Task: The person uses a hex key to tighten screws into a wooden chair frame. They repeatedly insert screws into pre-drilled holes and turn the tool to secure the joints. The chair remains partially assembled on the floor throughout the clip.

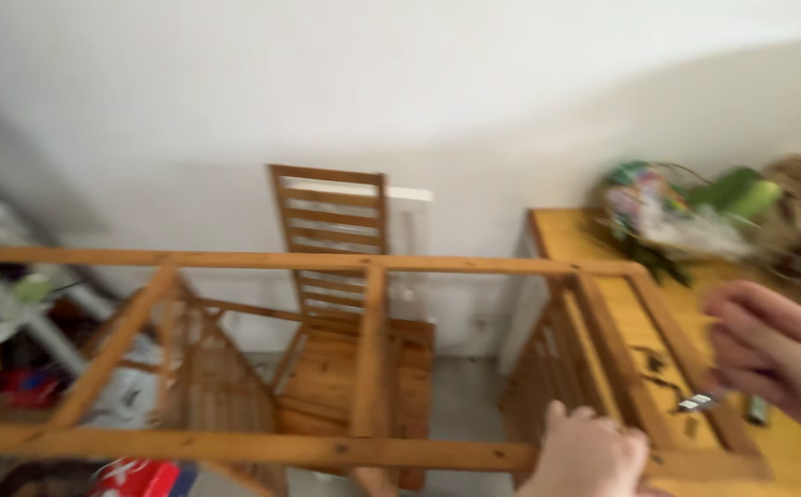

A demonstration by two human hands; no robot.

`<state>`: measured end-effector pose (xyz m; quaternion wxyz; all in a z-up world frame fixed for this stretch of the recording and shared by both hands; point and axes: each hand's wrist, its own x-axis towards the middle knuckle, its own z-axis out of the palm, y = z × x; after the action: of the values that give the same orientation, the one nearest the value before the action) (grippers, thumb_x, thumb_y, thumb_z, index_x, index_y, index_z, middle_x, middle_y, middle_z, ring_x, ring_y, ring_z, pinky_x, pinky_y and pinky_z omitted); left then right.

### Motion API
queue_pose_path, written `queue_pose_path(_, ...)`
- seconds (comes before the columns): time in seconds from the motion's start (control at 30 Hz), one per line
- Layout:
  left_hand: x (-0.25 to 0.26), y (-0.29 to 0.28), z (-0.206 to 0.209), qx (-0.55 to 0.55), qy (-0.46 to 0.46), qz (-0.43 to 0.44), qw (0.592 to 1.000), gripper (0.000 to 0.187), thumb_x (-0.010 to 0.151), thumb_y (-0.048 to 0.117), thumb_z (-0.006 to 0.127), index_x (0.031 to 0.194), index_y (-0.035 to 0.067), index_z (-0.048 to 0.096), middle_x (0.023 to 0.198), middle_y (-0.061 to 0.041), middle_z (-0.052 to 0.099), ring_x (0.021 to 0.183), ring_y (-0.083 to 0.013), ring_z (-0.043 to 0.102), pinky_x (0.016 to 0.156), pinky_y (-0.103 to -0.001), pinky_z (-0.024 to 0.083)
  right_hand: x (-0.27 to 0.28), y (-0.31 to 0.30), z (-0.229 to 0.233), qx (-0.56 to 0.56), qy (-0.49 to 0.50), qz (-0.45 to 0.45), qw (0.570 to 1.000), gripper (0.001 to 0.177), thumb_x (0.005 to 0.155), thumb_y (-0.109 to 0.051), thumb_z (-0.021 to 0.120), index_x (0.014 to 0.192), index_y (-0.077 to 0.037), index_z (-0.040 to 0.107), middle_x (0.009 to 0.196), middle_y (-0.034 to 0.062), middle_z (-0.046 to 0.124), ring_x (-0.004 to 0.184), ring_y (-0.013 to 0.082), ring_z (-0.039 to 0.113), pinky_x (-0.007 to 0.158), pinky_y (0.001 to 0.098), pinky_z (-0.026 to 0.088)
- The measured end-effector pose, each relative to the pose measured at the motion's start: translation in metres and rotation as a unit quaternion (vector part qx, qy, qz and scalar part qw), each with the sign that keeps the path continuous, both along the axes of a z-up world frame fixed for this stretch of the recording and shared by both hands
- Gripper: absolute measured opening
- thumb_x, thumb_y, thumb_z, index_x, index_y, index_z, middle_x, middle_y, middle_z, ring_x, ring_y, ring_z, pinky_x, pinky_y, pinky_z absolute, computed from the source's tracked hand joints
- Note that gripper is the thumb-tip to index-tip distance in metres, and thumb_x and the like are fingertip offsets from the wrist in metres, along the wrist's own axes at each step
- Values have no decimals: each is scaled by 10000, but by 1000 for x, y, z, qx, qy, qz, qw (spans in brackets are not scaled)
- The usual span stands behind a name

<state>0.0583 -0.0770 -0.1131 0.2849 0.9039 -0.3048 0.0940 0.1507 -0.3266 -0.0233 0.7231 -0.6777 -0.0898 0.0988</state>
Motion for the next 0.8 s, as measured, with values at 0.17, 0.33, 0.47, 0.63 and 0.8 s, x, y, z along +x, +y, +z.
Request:
queue_pose_path(0.17,3,45,6,0,-125,72,990,308,901,404,639,910,125,767,1044,-195,640,1170,-396,596,1069,-809,296,60,-11,-92,243,48,109,963,247,1180,-236,434,1242,-24,544,645,-51,311,421,120,322,657,451,540)
queue_pose_path(0.33,-5,163,63,-14,-152,220,963,290,791,379,778,859,97,781,1020,-177,642,1094,-395,589,906,-655,395,120,24,-174,393,107,240,881,270,1195,-296,376,1284,-115,556,630,-93,341,452,99,349,771,381,531)
queue_pose_path(0.47,-19,276,108,50,-146,400,903,89,790,106,741,864,60,728,998,-153,648,991,-342,621,823,-507,489,147,51,-195,447,156,324,819,264,1204,-243,349,1282,-69,531,656,-87,348,449,94,350,932,290,474)
queue_pose_path(0.63,-19,388,151,153,-34,585,796,786,698,337,889,1349,61,545,1296,-214,554,1208,-388,565,871,-525,511,171,107,-188,382,102,245,885,295,1176,-230,373,1281,-6,534,658,-93,324,456,59,356,814,328,485)
queue_pose_path(0.8,-2,457,150,126,194,589,775,1005,713,496,940,1410,5,408,1293,-187,587,1190,-316,631,922,-427,568,148,187,-122,324,204,306,872,259,1186,-302,420,1262,-94,554,652,-52,331,598,149,428,787,395,467)
